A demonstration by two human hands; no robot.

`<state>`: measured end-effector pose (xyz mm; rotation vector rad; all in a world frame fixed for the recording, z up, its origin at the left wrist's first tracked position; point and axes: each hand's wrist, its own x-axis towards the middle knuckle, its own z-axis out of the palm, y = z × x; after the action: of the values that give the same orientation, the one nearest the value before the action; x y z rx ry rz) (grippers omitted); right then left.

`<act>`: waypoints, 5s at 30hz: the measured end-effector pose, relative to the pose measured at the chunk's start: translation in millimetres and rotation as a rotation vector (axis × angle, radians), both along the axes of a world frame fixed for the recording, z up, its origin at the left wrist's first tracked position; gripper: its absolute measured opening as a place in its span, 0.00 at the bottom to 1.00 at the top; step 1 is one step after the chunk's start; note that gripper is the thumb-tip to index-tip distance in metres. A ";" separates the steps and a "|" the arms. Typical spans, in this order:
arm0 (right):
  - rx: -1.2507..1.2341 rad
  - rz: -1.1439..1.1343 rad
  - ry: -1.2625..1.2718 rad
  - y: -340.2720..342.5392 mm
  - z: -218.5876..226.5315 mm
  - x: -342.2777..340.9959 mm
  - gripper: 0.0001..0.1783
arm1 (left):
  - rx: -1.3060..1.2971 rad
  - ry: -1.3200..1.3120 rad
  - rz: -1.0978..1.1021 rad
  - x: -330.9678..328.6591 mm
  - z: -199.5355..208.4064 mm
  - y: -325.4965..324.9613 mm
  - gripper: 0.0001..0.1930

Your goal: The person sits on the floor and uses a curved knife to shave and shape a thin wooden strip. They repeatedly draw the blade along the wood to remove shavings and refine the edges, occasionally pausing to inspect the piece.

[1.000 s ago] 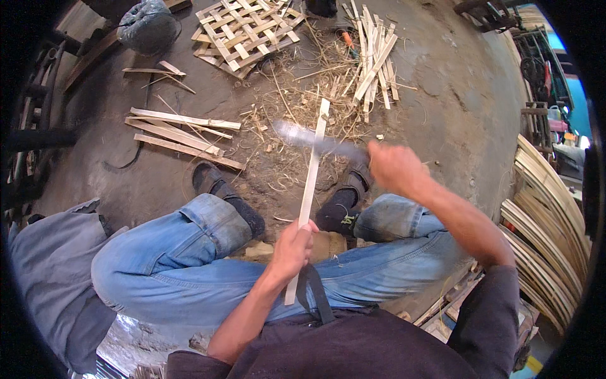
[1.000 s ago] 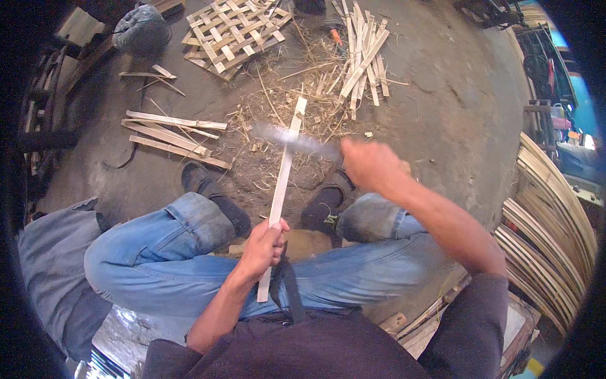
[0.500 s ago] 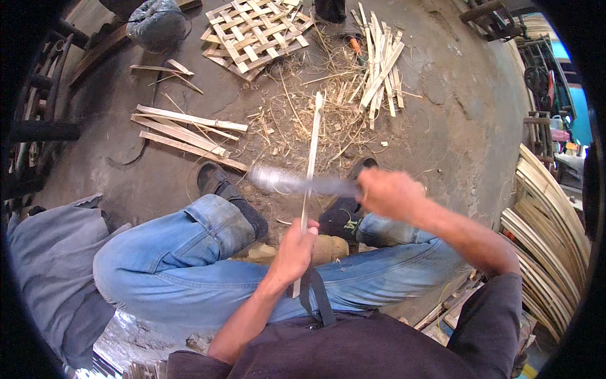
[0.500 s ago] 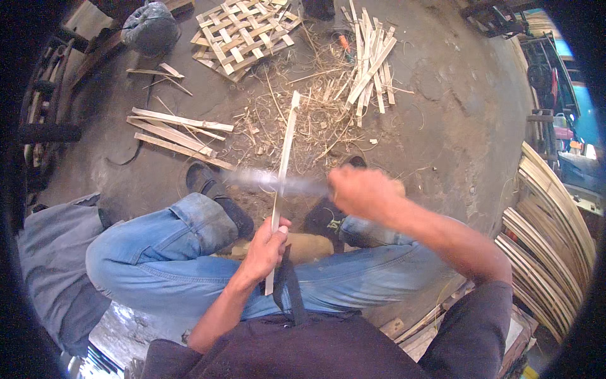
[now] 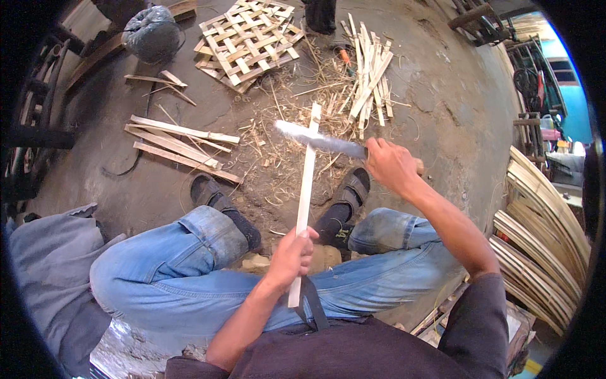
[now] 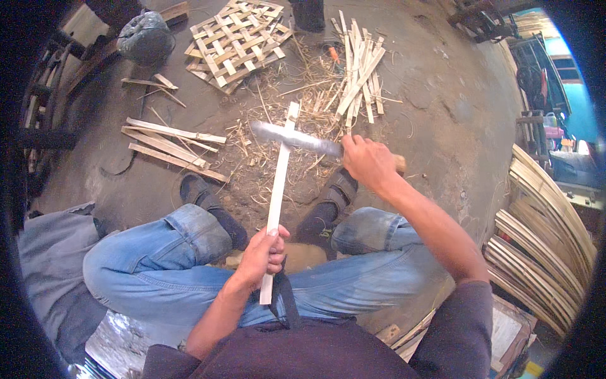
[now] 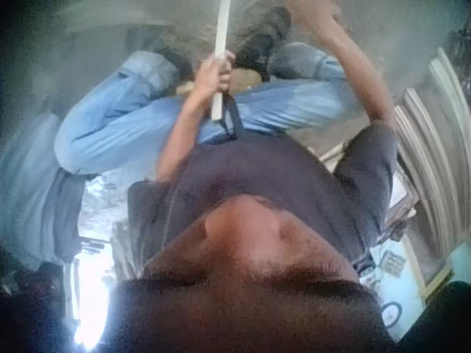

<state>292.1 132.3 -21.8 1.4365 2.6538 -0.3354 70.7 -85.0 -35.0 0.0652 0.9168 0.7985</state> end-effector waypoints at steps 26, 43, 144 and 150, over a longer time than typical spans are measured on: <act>-0.794 -0.759 0.959 -39.2 -21.7 -48.8 0.18 | 0.134 0.056 -0.155 9.8 -7.6 0.0 0.15; 0.284 0.201 -0.240 4.3 45.4 21.0 0.07 | 0.478 0.894 -0.165 22.8 15.5 -6.2 0.26; 0.094 -0.091 0.053 21.8 -13.7 78.6 0.05 | -0.132 -0.285 0.008 3.0 5.7 14.1 0.13; -0.063 0.501 -0.036 -43.0 8.7 23.1 0.06 | -0.135 -0.276 -0.055 4.4 11.1 15.3 0.13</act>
<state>315.2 89.3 -13.1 0.7103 2.8172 -0.3311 75.2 -69.7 -23.8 -0.1350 0.7017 0.6732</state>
